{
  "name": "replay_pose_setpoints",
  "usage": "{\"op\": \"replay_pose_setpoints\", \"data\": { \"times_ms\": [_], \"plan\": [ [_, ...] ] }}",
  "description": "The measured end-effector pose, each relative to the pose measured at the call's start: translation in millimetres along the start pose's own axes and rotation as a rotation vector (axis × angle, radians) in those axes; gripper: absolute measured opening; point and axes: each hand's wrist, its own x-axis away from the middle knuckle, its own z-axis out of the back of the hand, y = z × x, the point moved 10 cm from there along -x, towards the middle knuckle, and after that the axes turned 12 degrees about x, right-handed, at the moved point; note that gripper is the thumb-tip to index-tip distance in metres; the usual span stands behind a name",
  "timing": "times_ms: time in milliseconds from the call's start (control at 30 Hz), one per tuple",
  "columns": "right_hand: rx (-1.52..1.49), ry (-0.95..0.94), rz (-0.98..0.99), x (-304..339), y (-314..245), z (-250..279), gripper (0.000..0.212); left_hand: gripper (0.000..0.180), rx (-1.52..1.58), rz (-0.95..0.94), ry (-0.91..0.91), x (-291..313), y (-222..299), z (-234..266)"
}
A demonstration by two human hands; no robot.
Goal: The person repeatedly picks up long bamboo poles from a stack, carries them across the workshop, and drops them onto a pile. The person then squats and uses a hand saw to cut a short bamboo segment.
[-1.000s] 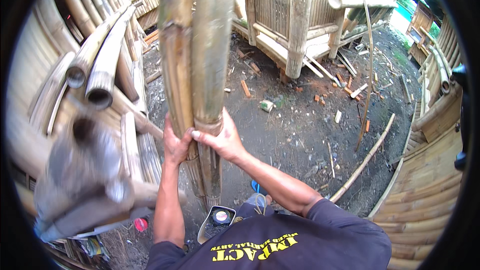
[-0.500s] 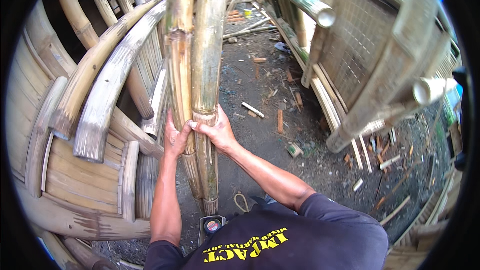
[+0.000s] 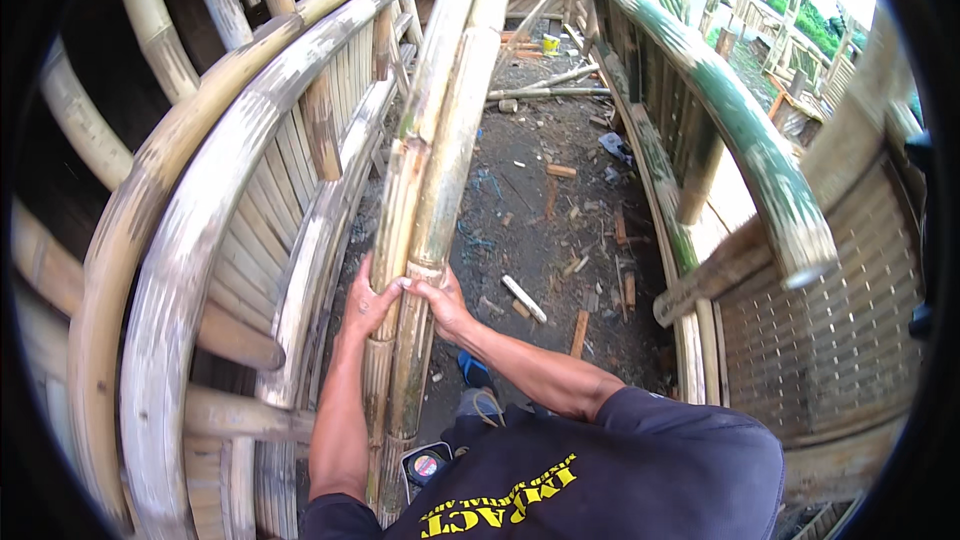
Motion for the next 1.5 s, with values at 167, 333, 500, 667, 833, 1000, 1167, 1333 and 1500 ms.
{"op": "replay_pose_setpoints", "data": {
  "times_ms": [167, 333, 500, 667, 833, 1000, 1167, 1333, 1500],
  "plan": [
    [0.032, 0.107, -0.106, -143.9, 20.9, 44.9, 0.062, 0.089, -0.056, 0.095, -0.060, -146.6, -78.0, -26.1],
    [-0.032, 0.168, -0.228, -267.7, 21.4, 92.1, 0.061, 0.085, 0.010, 0.093, -0.117, -281.0, -116.6, -63.1],
    [-0.100, 0.122, -0.313, -427.0, 26.9, 149.3, 0.057, 0.072, 0.127, 0.239, -0.137, -438.6, -155.2, -116.0],
    [-0.141, 0.233, -0.310, -617.9, 19.0, 234.5, 0.052, 0.074, 0.076, 0.327, -0.154, -632.0, -210.6, -179.1],
    [-0.144, 0.284, -0.467, -775.4, -12.3, 310.4, 0.050, 0.075, 0.100, 0.444, -0.176, -797.2, -238.4, -242.9],
    [-0.111, 0.291, -0.415, -932.5, -55.4, 360.2, 0.041, 0.075, 0.176, 0.414, -0.200, -964.1, -231.3, -288.3],
    [-0.058, 0.425, -0.301, -1126.0, -64.9, 413.4, 0.036, 0.076, 0.178, 0.373, -0.244, -1147.3, -259.3, -318.4],
    [-0.015, 0.634, -0.327, -1277.9, -61.8, 489.5, 0.039, 0.073, 0.041, 0.367, -0.267, -1302.1, -309.2, -362.1],
    [-0.009, 0.797, -0.310, -1387.7, -77.6, 562.8, 0.052, 0.068, 0.189, 0.383, -0.368, -1427.3, -355.6, -434.4]
  ]
}}
